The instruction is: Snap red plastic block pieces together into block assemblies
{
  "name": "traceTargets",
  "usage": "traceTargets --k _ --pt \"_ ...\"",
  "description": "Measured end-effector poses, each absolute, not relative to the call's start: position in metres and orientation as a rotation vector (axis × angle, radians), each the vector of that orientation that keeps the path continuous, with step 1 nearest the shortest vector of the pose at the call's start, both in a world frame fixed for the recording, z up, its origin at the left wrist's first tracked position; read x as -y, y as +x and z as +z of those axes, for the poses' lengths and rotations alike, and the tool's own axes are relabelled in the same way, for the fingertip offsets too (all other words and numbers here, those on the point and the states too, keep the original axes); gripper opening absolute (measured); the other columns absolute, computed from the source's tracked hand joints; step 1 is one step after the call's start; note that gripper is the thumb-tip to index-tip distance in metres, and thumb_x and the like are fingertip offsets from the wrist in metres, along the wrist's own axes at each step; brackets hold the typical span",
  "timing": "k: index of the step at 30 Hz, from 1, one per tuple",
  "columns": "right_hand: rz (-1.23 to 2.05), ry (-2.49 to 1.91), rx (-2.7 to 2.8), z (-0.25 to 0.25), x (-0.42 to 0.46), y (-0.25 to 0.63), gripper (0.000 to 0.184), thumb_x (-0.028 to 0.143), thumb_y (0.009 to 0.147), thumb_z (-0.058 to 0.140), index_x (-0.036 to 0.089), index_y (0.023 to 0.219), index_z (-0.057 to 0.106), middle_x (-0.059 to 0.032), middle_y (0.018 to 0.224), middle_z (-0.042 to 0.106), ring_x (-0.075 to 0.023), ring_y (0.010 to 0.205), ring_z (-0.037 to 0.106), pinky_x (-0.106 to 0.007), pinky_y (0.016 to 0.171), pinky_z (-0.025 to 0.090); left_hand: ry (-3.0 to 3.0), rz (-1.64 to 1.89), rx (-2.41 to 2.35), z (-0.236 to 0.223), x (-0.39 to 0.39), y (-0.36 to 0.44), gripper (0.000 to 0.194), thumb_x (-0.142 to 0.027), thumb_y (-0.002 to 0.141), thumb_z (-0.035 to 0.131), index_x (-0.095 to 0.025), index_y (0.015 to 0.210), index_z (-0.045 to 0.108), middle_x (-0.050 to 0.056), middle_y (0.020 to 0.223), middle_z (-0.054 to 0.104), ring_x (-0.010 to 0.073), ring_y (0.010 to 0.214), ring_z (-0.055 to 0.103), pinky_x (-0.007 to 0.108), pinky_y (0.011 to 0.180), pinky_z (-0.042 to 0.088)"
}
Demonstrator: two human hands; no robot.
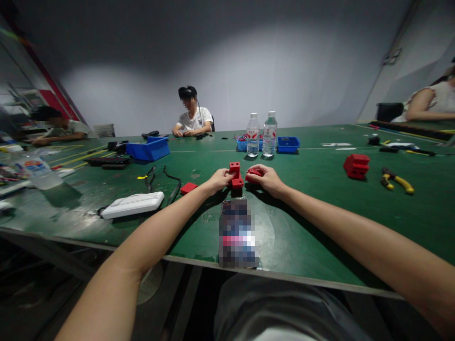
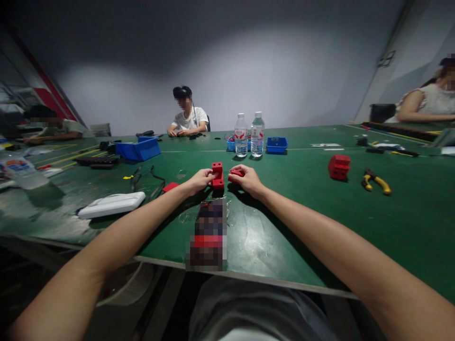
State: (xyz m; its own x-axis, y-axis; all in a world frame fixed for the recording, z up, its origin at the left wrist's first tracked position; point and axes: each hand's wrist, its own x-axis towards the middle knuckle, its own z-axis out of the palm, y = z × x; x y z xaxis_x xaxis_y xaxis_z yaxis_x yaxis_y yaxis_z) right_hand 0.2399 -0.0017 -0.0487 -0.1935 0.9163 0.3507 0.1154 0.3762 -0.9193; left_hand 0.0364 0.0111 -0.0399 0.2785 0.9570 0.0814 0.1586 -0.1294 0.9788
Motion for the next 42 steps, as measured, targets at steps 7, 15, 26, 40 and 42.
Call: traceTargets --k 7,15,26,40,42 --pt "0.603 -0.967 1.728 -0.05 -0.001 0.241 0.031 0.043 0.072 0.07 0.016 0.087 0.069 -0.007 0.09 0.07 -0.0203 0.082 0.063 -0.035 0.08 0.049 1.529 0.983 -1.066 -0.039 -0.01 0.037 0.02 -0.027 0.08 0.07 -0.008 0.083 0.067 0.002 0.064 0.063 0.0084 0.055 0.052 0.019 0.056 0.036" --pt "0.471 -0.96 1.693 -0.056 -0.007 0.241 0.026 0.043 0.078 0.062 0.018 0.087 0.062 -0.0033 0.081 0.066 -0.0172 0.072 0.059 -0.032 0.072 0.048 1.501 0.989 -1.073 -0.041 -0.012 0.038 0.022 -0.031 0.078 0.071 -0.009 0.079 0.066 -0.001 0.06 0.061 0.0073 0.05 0.048 0.02 0.053 0.034" --pt "0.735 -0.859 1.608 -0.058 -0.008 0.238 0.029 0.044 0.077 0.063 0.021 0.091 0.053 -0.0019 0.081 0.065 -0.0178 0.077 0.062 -0.03 0.069 0.049 1.493 0.993 -1.052 -0.04 -0.009 0.038 0.026 -0.033 0.076 0.073 -0.008 0.08 0.066 -0.001 0.059 0.059 0.0061 0.048 0.046 0.02 0.052 0.033" --pt "0.828 -0.982 1.511 -0.058 -0.009 0.239 0.031 0.036 0.064 0.072 0.019 0.084 0.055 0.0003 0.078 0.061 -0.0161 0.074 0.06 -0.029 0.067 0.047 1.494 0.998 -1.081 -0.039 -0.01 0.039 0.021 -0.028 0.077 0.073 -0.008 0.08 0.066 0.001 0.063 0.063 0.0071 0.05 0.05 0.02 0.052 0.033" --pt "0.851 -0.98 1.492 -0.058 -0.01 0.24 0.032 0.035 0.063 0.072 0.019 0.083 0.054 0.0006 0.077 0.06 -0.0155 0.072 0.059 -0.029 0.067 0.048 1.491 0.999 -1.091 -0.039 -0.009 0.039 0.022 -0.028 0.076 0.073 -0.008 0.08 0.066 0.001 0.062 0.063 0.0072 0.05 0.049 0.02 0.052 0.032"
